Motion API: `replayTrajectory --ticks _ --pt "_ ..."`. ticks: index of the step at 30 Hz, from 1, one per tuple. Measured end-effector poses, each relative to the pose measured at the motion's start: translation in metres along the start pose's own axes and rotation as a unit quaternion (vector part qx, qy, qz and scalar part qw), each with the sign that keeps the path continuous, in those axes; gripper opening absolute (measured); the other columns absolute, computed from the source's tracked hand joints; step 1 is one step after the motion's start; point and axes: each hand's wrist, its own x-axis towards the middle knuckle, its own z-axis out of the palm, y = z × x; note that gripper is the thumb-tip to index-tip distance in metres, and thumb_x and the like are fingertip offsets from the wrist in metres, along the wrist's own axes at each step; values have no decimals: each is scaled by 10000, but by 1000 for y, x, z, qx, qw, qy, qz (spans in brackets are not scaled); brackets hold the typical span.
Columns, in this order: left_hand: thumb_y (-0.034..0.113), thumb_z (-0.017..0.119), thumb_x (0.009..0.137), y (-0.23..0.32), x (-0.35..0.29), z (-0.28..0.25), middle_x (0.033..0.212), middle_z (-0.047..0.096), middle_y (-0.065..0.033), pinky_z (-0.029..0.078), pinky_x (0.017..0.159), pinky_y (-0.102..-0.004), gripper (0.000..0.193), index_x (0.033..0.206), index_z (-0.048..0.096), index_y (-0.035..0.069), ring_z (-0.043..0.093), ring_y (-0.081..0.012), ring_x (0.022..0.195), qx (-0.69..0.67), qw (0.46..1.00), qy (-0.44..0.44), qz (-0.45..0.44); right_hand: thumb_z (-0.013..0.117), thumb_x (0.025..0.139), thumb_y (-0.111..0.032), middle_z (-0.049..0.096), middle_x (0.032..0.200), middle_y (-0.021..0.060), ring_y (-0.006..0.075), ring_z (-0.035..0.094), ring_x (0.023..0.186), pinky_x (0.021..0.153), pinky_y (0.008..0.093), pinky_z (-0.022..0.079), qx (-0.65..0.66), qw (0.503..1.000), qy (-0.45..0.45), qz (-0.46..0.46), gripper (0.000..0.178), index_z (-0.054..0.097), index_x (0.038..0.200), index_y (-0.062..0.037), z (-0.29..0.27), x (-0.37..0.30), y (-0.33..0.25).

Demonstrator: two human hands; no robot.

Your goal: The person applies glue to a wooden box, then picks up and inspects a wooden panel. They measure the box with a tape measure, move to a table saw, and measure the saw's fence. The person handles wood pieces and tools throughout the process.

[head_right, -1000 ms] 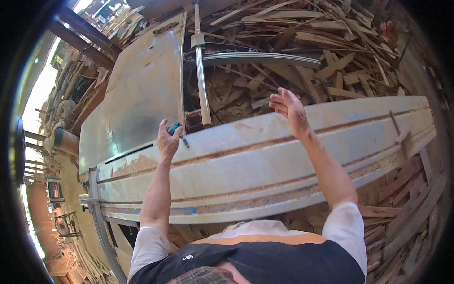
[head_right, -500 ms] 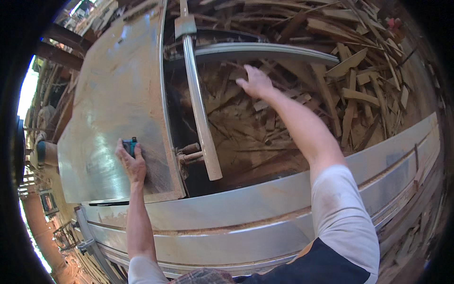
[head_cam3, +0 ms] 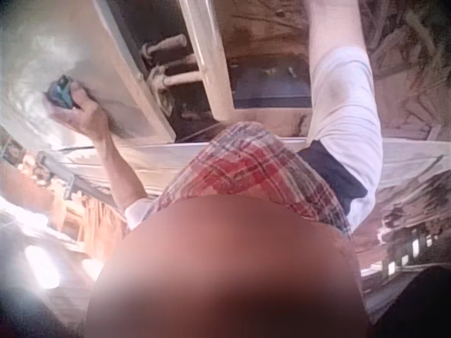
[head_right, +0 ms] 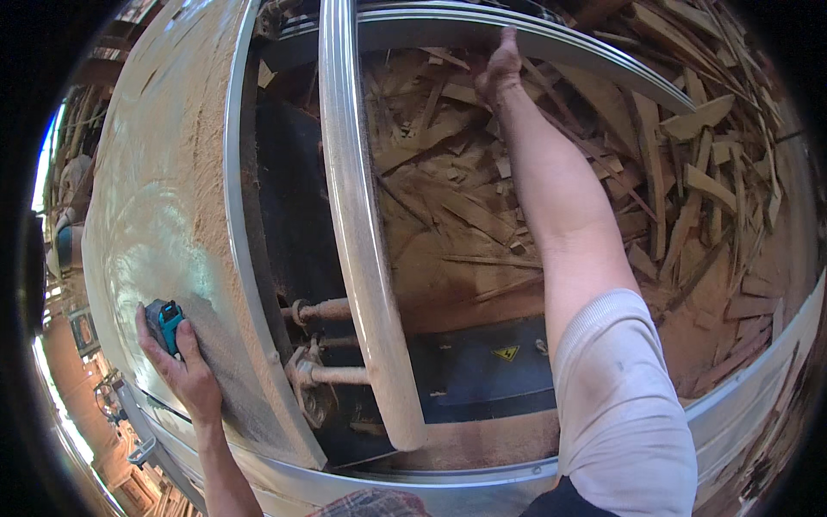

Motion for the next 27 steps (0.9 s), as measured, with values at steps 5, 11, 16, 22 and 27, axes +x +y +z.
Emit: replayTrajectory --ticks 5,11,16,22,27 --pt "224 600 1032 -2 0 0 1585 370 -201 293 1199 -436 667 1585 292 13 405 -336 1423 -7 1000 -1 10 400 1051 -628 603 1353 111 314 585 1192 1015 528 488 59 997 22 -36 636 515 1433 -132 4 21 4" --pt "194 612 1019 -1 1 -3 1579 373 -206 269 1213 -440 672 1582 296 10 372 -338 1451 -3 1000 -9 18 509 1013 -627 520 1453 178 368 568 1250 1081 581 462 5 993 115 1 716 440 1489 -96 14 13 -11" --pt "190 620 1013 -6 0 -2 1547 392 -202 281 1199 -439 676 1580 299 7 398 -339 1416 -9 1000 -7 15 566 985 -640 518 1444 167 362 549 1278 1066 554 492 15 994 103 17 740 429 1488 -115 16 5 -27" --pt "180 626 1005 1 3 -2 1518 407 -205 304 1180 -440 678 1577 303 12 423 -338 1381 6 1000 -3 25 508 1012 -642 619 1266 140 307 601 1120 967 493 546 -2 997 82 -13 642 540 1356 -101 17 -2 -43" --pt "136 632 985 5 6 -4 1495 416 -212 317 1167 -457 692 1576 292 20 441 -341 1354 19 999 -12 34 573 1007 -583 581 1340 164 340 570 1200 934 508 564 -20 996 78 -28 648 493 1416 -88 23 -1 -68"
